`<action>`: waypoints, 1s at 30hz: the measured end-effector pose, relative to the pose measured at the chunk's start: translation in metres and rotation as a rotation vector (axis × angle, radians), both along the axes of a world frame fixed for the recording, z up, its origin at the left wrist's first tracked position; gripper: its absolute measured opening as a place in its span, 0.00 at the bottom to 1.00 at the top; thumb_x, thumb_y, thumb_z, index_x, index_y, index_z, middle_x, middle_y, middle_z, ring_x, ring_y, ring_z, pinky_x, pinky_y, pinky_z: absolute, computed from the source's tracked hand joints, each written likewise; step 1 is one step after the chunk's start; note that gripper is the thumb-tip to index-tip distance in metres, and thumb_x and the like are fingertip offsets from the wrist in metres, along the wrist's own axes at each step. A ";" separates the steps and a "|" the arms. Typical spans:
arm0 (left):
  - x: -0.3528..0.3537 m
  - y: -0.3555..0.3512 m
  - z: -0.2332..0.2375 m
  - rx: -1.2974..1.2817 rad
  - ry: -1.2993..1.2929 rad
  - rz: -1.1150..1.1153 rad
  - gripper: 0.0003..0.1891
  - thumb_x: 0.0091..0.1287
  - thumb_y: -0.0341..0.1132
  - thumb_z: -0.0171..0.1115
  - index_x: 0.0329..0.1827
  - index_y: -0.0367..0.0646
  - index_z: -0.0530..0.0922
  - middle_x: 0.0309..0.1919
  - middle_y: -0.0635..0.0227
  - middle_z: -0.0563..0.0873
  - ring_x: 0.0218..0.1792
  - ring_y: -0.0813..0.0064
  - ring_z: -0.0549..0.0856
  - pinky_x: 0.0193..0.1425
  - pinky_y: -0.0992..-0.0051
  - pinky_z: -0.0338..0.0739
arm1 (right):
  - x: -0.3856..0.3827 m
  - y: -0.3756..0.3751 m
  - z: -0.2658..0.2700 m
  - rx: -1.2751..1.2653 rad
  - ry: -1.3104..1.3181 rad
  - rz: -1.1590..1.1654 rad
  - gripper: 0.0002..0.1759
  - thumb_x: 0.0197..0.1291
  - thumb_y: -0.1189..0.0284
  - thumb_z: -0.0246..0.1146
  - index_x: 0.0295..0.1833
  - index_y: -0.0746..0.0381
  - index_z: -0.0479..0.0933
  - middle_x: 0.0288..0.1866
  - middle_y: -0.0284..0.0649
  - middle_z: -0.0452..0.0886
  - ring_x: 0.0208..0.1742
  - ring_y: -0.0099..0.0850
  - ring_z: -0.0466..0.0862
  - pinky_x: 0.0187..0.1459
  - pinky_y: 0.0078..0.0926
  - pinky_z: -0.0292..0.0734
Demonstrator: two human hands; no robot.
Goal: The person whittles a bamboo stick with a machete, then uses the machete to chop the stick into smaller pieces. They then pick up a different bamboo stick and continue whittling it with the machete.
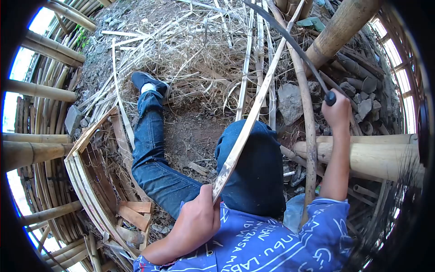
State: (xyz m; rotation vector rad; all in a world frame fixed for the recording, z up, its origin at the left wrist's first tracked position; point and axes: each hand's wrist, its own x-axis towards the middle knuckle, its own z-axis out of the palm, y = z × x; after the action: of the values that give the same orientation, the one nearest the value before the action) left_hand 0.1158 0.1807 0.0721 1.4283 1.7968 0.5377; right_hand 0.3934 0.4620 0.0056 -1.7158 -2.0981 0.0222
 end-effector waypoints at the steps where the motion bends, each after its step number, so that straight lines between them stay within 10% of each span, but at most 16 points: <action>1: 0.001 0.000 0.000 0.003 0.000 0.010 0.11 0.66 0.27 0.56 0.45 0.33 0.63 0.21 0.42 0.78 0.23 0.40 0.80 0.25 0.50 0.73 | -0.004 -0.002 -0.004 -0.016 0.010 -0.005 0.05 0.50 0.72 0.62 0.30 0.63 0.76 0.26 0.53 0.79 0.34 0.55 0.82 0.34 0.47 0.75; 15: 0.005 0.016 0.001 -0.040 -0.022 0.039 0.11 0.69 0.28 0.53 0.47 0.33 0.62 0.19 0.41 0.76 0.23 0.38 0.79 0.27 0.45 0.71 | -0.075 -0.097 0.049 -0.179 -0.044 0.731 0.16 0.29 0.71 0.70 0.27 0.58 0.73 0.21 0.40 0.76 0.27 0.42 0.82 0.30 0.40 0.75; 30: 0.007 0.005 -0.006 0.050 0.114 -0.012 0.09 0.69 0.28 0.52 0.45 0.33 0.64 0.25 0.42 0.78 0.23 0.40 0.80 0.25 0.49 0.73 | -0.067 -0.085 0.053 -0.114 -0.131 0.602 0.15 0.32 0.70 0.72 0.26 0.59 0.72 0.23 0.41 0.78 0.28 0.43 0.82 0.31 0.40 0.75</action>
State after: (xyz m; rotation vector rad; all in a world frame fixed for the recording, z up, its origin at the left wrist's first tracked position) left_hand 0.1225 0.1859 0.0666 1.5299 1.8743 0.5073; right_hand 0.3259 0.3771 0.0588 -1.1036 -2.6796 0.2152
